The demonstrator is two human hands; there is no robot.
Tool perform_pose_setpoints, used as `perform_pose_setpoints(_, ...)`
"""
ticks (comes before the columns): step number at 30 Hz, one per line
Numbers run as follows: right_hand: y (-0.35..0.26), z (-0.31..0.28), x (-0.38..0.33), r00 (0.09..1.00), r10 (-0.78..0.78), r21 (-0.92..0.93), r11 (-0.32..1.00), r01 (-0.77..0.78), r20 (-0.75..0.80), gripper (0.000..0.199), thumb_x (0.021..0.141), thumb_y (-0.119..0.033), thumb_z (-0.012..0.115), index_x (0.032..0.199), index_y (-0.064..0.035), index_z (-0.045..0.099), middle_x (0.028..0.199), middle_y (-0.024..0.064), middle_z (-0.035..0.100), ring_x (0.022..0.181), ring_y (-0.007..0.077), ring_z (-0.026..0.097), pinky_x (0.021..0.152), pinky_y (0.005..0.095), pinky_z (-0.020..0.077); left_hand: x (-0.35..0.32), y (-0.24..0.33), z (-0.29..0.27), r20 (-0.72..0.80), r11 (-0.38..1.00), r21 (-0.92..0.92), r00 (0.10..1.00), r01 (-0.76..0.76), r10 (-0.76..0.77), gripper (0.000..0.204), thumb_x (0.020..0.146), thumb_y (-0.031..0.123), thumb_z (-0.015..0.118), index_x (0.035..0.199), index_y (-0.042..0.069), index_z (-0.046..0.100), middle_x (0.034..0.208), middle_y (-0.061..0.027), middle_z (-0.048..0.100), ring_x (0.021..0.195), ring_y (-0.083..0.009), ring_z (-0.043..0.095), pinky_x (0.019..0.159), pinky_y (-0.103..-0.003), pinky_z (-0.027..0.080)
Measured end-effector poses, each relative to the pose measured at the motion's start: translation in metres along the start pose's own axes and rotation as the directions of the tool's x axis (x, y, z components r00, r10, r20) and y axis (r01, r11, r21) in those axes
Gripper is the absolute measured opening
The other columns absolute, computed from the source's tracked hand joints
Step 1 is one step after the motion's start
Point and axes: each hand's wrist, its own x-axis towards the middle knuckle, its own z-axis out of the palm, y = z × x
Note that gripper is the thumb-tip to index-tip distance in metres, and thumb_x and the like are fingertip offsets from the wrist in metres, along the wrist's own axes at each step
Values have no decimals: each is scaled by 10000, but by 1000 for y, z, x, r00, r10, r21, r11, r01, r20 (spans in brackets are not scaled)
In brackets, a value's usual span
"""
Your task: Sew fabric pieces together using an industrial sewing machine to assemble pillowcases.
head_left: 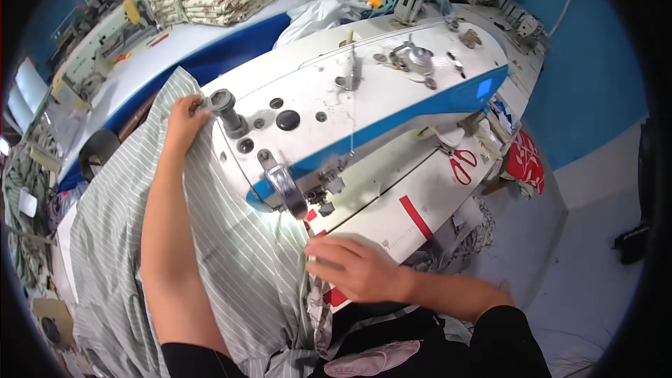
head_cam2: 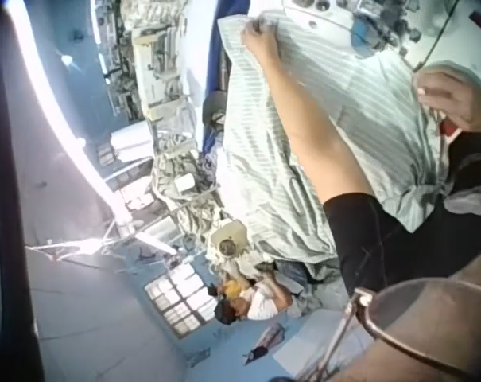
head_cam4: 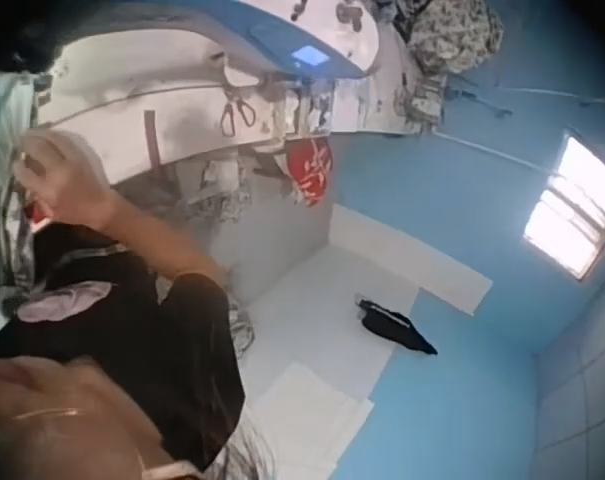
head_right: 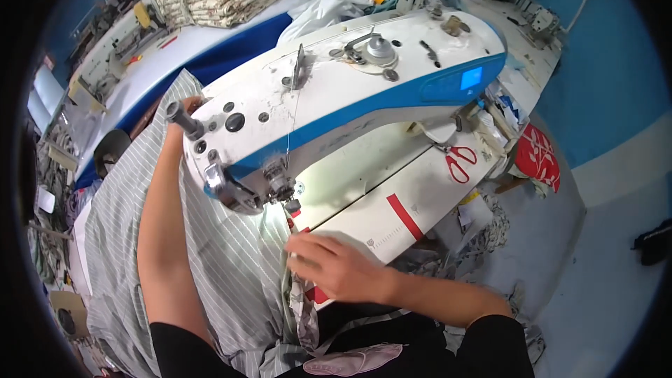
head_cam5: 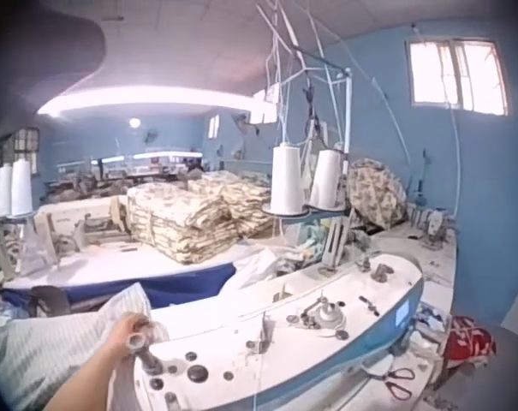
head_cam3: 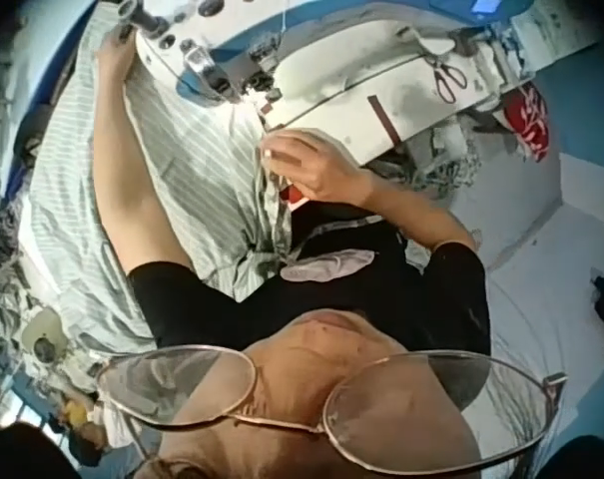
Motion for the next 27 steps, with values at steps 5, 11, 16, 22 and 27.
perform_pose_setpoints(5, -47, 13, -94, 986, 103, 380, 913, -147, 135, 242, 837, -43, 673, 1078, -26, 676, 1059, 114, 664, 863, 233, 677, 755, 329, 562, -107, 74, -74, 108, 988, 127, 989, 83, -97, 337, 795, 182, 814, 1001, -18, 637, 1094, -152, 577, 996, -290, 628, 847, -395, 496)
perform_pose_setpoints(11, -71, 66, -145, 173, 248, 159, 75, -984, 953, 474, 929, -223, 713, 1338, -70, 528, 1126, 57, 668, 1038, 198, 649, 798, 359, 557, -293, 160, -189, 306, 847, 524, 908, 91, -287, 300, 759, 142, 793, 913, -8, 583, 1022, -130, 548, 893, -316, 586, 804, -371, 488)
perform_pose_setpoints(16, -109, 121, -114, 173, 203, 237, -354, -905, 964, 548, 942, -253, 691, 1394, -33, 470, 1282, 78, 607, 1188, 218, 582, 982, 436, 494, -376, 162, -203, 329, 775, 612, 842, 155, -428, 266, 728, 63, 746, 916, -6, 572, 951, -152, 539, 854, -368, 552, 777, -389, 480)
perform_pose_setpoints(22, -160, 32, -56, 607, 78, 516, -619, -593, 791, 401, 958, -161, 638, 1306, 5, 528, 1262, 126, 616, 1153, 247, 604, 1021, 437, 476, -319, 122, -256, 52, 671, 742, 996, 6, -66, 105, 824, 62, 619, 906, 4, 587, 970, -194, 583, 906, -409, 579, 767, -458, 457)
perform_pose_setpoints(27, -152, -22, -96, 881, -277, 647, -601, -470, 383, 154, 961, -83, 570, 895, 22, 661, 956, 175, 696, 890, 237, 709, 816, 366, 589, -233, 116, -268, 6, 642, 765, 997, -53, 75, 104, 876, 106, 572, 895, 8, 599, 977, -200, 580, 938, -406, 586, 791, -456, 471)
